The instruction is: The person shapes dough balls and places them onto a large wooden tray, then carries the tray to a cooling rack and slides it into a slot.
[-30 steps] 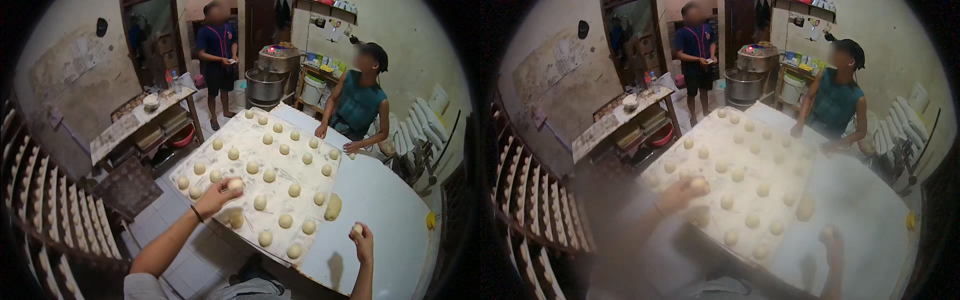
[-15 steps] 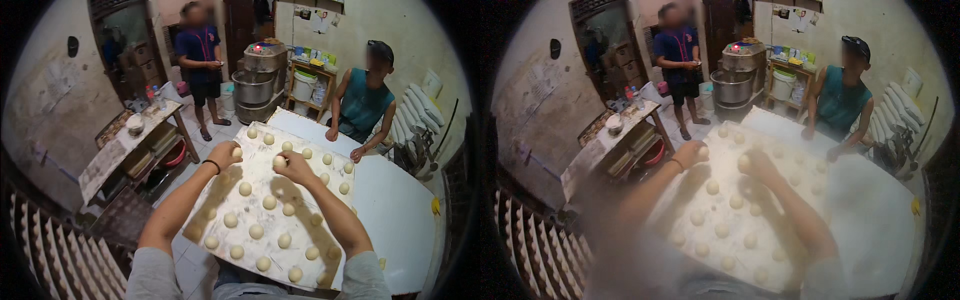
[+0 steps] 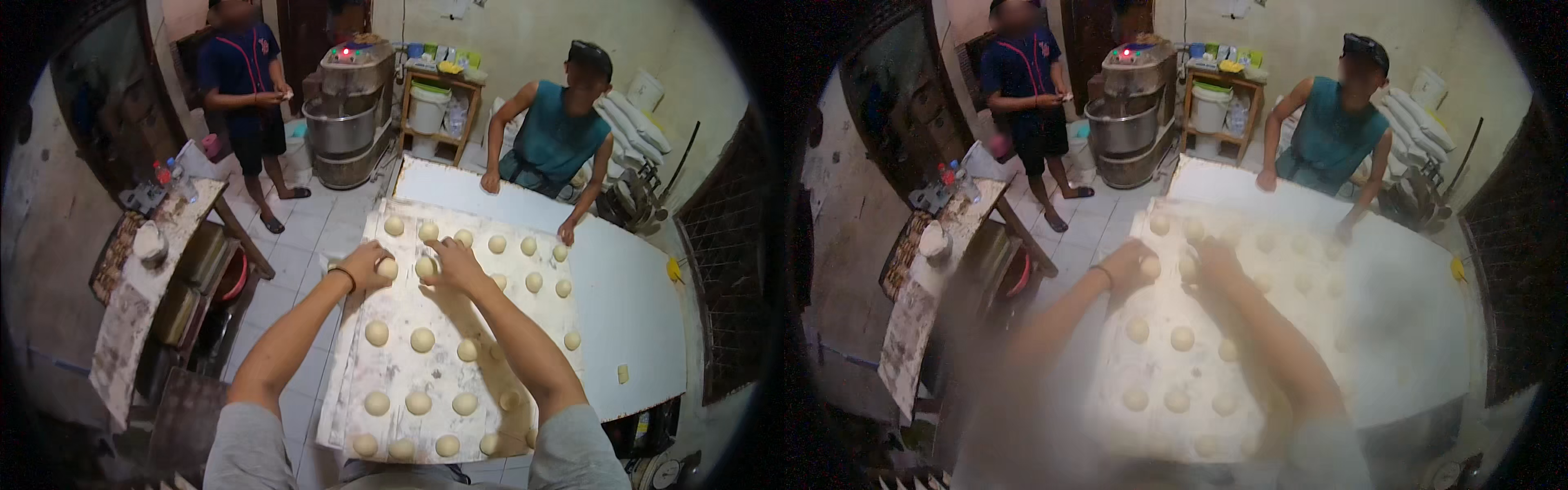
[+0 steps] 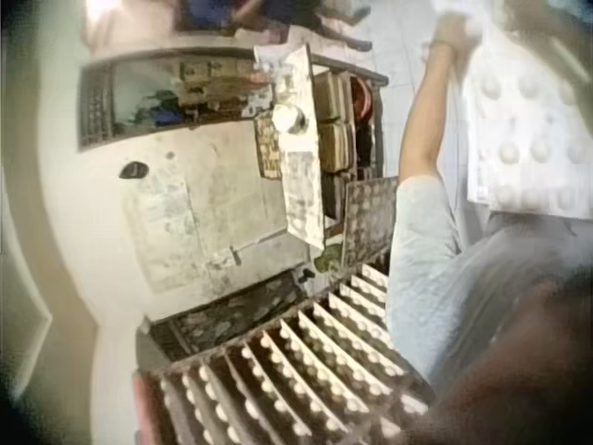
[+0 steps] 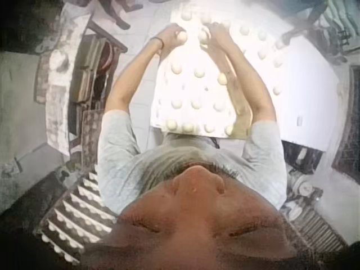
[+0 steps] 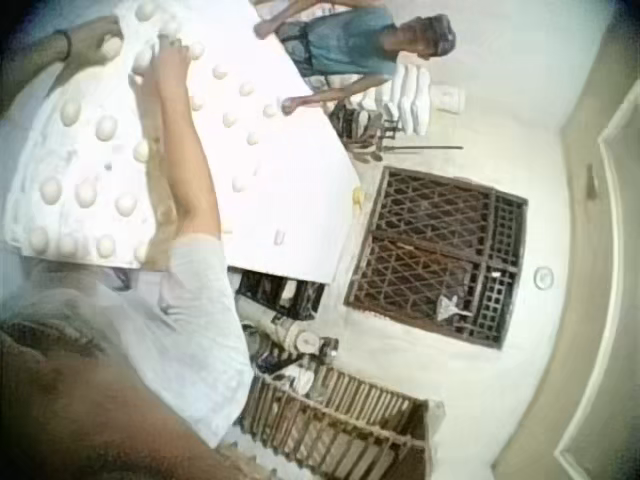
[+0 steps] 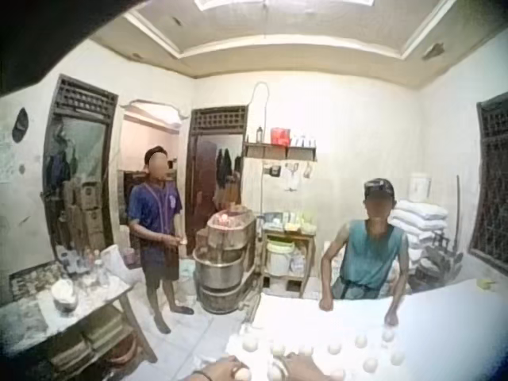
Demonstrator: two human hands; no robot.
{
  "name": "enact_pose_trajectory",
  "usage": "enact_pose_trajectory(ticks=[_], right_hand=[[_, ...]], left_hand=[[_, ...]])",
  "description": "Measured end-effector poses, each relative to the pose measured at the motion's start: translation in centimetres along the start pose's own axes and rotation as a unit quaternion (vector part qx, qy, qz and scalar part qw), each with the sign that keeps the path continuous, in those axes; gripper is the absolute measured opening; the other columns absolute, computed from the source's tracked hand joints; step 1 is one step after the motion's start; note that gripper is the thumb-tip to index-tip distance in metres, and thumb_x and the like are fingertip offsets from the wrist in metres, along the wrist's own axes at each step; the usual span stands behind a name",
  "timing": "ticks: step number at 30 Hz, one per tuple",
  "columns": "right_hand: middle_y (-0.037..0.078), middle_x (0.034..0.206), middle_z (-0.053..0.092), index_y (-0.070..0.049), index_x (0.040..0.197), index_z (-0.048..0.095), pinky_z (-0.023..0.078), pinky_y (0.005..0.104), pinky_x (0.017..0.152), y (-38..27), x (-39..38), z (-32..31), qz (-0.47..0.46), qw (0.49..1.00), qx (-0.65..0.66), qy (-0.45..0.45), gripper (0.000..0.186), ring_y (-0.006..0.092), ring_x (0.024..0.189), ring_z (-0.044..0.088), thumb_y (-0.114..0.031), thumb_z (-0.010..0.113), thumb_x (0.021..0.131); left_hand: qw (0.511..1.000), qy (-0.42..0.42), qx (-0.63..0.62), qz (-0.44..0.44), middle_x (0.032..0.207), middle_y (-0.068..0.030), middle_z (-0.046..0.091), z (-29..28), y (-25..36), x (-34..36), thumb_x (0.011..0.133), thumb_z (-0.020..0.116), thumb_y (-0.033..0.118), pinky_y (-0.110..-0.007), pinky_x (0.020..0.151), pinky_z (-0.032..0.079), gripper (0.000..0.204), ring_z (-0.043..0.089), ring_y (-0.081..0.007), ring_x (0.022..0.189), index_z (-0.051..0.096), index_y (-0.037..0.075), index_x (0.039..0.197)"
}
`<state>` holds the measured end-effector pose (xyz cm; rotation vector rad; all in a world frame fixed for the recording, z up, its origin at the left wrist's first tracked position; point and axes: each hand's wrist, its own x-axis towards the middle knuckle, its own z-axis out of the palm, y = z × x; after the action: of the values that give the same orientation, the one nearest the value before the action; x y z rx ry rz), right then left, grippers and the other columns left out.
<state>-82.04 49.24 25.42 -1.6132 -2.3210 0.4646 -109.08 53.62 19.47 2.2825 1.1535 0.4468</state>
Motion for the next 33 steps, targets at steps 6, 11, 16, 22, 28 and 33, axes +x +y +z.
enact_pose_trajectory(ticks=[6, 11, 16, 22, 28, 33], right_hand=[[0.012, 0.116, 0.067, -0.004, 0.126, 0.066, 0.052, 0.0355, 0.089, 5.8, -13.0, -5.9, 0.06, 0.974, 0.083, 0.203, 0.043, 0.0216, 0.102, 0.063, -0.022, 0.074, 0.088], [0.009, 0.088, 0.071, 0.002, 0.114, 0.07, 0.053, 0.0323, 0.071, 24.1, -39.2, -7.8, 0.391, 0.878, 0.066, 0.269, 0.035, 0.0175, 0.075, 0.065, -0.026, 0.061, 0.095], [0.007, 0.089, 0.071, 0.004, 0.111, 0.072, 0.053, 0.033, 0.068, 27.2, -46.8, -1.6, 0.394, 0.875, 0.192, 0.206, 0.038, 0.0156, 0.079, 0.065, -0.031, 0.059, 0.101], [0.005, 0.091, 0.072, 0.002, 0.115, 0.073, 0.052, 0.0302, 0.073, 29.4, -49.0, -1.1, 0.357, 0.865, 0.235, 0.262, 0.029, 0.0135, 0.081, 0.064, -0.02, 0.061, 0.099], [0.007, 0.093, 0.072, 0.006, 0.109, 0.072, 0.052, 0.0283, 0.076, 26.2, -46.8, -3.2, 0.337, 0.809, 0.385, 0.289, 0.027, 0.0146, 0.083, 0.064, -0.016, 0.06, 0.098], [0.008, 0.09, 0.071, 0.006, 0.113, 0.069, 0.053, 0.0294, 0.071, 30.7, -50.0, -1.8, 0.282, 0.818, 0.403, 0.299, 0.029, 0.0154, 0.079, 0.065, -0.015, 0.054, 0.1]], left_hand=[[0.974, 0.188, -0.121, -0.045, 0.135, -0.0181, 0.049, 1.4, -0.1, -10.3, 0.074, 0.086, 0.031, -0.04, 0.11, 0.043, 0.082, 0.05, -0.0335, 0.127, 0.05, 0.001, 0.141], [0.924, 0.223, -0.256, -0.178, 0.148, -0.02, 0.047, 5.0, 7.1, -21.2, 0.096, 0.068, 0.024, -0.039, 0.114, 0.038, 0.065, 0.045, -0.0315, 0.138, 0.042, -0.005, 0.148], [0.9, 0.221, -0.284, -0.246, 0.161, -0.024, 0.032, 8.1, 13.1, -24.9, 0.104, 0.053, 0.025, -0.037, 0.12, 0.028, 0.063, 0.033, -0.0324, 0.148, 0.031, -0.005, 0.154], [0.927, 0.198, -0.238, -0.212, 0.165, -0.0228, 0.024, 9.4, 15.6, -24.0, 0.108, 0.04, 0.026, -0.034, 0.122, 0.022, 0.057, 0.025, -0.0311, 0.152, 0.03, -0.005, 0.155], [0.906, 0.186, -0.326, -0.197, 0.168, -0.0128, 0.017, 11.4, 11.9, -26.3, 0.11, 0.032, 0.04, -0.033, 0.125, 0.013, 0.066, 0.016, -0.0218, 0.155, 0.018, -0.002, 0.159], [0.784, 0.173, -0.561, -0.203, 0.169, -0.0087, 0.016, 12.0, 15.0, -23.6, 0.109, 0.028, 0.052, -0.034, 0.125, 0.014, 0.074, 0.017, -0.0188, 0.154, 0.013, 0.002, 0.161]])
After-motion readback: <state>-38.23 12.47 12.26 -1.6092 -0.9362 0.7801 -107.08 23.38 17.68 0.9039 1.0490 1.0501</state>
